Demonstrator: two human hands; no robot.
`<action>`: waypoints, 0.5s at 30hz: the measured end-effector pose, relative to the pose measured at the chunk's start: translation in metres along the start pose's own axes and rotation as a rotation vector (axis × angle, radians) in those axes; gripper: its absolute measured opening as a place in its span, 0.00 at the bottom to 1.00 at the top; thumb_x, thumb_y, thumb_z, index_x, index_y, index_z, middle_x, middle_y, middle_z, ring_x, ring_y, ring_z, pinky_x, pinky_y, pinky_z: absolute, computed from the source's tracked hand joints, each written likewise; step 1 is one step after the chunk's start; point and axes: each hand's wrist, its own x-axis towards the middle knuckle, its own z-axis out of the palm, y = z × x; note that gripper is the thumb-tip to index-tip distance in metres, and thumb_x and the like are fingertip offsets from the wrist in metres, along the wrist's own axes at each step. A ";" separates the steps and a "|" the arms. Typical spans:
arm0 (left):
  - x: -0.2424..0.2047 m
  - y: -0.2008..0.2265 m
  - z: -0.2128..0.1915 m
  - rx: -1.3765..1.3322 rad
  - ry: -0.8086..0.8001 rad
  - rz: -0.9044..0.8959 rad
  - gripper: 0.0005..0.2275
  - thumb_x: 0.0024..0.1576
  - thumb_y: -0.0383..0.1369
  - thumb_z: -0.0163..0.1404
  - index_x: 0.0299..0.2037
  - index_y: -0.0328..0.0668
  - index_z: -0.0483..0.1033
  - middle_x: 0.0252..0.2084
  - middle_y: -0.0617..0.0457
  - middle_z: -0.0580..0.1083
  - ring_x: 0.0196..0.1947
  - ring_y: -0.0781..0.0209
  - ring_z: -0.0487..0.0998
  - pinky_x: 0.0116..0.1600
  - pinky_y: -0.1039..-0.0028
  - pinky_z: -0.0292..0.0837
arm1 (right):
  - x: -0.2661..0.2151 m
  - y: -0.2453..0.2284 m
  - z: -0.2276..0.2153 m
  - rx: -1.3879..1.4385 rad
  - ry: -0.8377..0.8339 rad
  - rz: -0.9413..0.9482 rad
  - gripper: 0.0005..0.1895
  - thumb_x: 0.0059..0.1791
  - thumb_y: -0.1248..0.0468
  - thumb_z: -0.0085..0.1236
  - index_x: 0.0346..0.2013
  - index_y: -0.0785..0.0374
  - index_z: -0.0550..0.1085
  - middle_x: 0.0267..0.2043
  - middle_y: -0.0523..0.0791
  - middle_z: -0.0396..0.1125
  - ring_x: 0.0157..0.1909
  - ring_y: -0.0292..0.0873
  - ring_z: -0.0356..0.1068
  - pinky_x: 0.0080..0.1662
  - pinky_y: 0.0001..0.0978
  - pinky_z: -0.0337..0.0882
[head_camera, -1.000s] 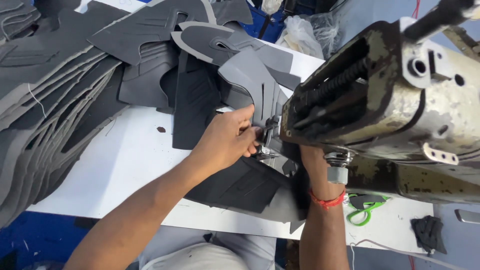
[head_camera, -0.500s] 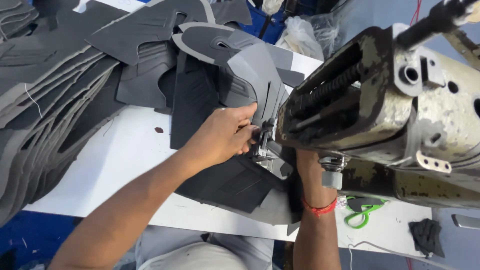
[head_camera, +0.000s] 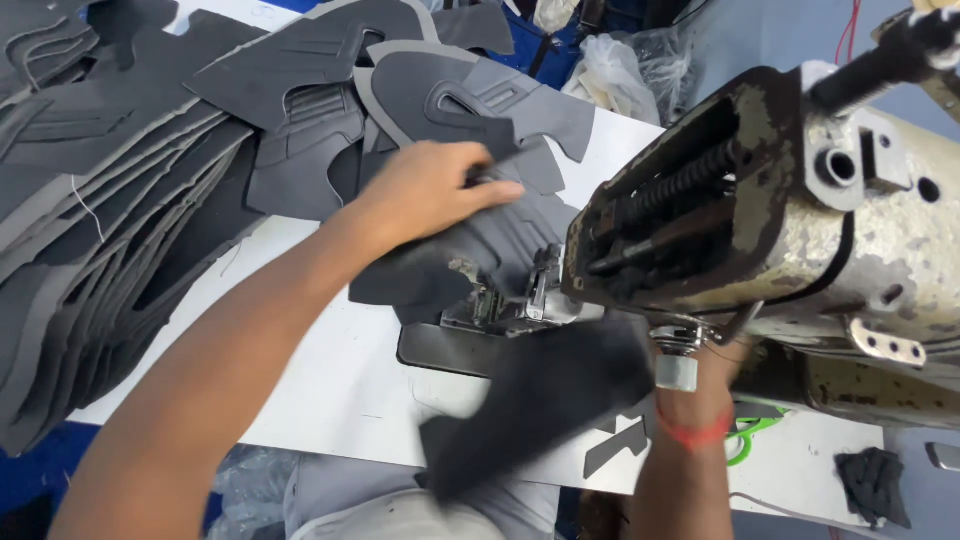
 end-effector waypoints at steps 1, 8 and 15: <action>-0.021 -0.008 -0.003 -0.076 0.147 0.018 0.28 0.57 0.57 0.52 0.49 0.37 0.79 0.39 0.39 0.80 0.42 0.42 0.82 0.47 0.59 0.76 | -0.018 -0.028 0.037 -0.067 0.008 -0.028 0.27 0.60 0.50 0.48 0.69 0.61 0.65 0.68 0.46 0.63 0.67 0.46 0.63 0.70 0.42 0.63; -0.147 -0.022 -0.003 -0.264 -0.029 -0.195 0.32 0.50 0.51 0.61 0.65 0.48 0.73 0.37 0.45 0.80 0.36 0.52 0.82 0.43 0.69 0.77 | -0.112 -0.081 0.079 -0.845 0.004 -0.006 0.36 0.64 0.47 0.18 0.50 0.67 0.75 0.32 0.43 0.70 0.28 0.32 0.62 0.28 0.22 0.57; -0.090 -0.068 -0.003 -0.477 0.548 0.186 0.23 0.67 0.53 0.49 0.50 0.40 0.81 0.43 0.51 0.76 0.43 0.62 0.79 0.50 0.76 0.74 | -0.136 -0.071 0.113 -0.849 -0.004 0.136 0.18 0.58 0.56 0.48 0.40 0.71 0.72 0.35 0.43 0.73 0.29 0.32 0.65 0.29 0.26 0.62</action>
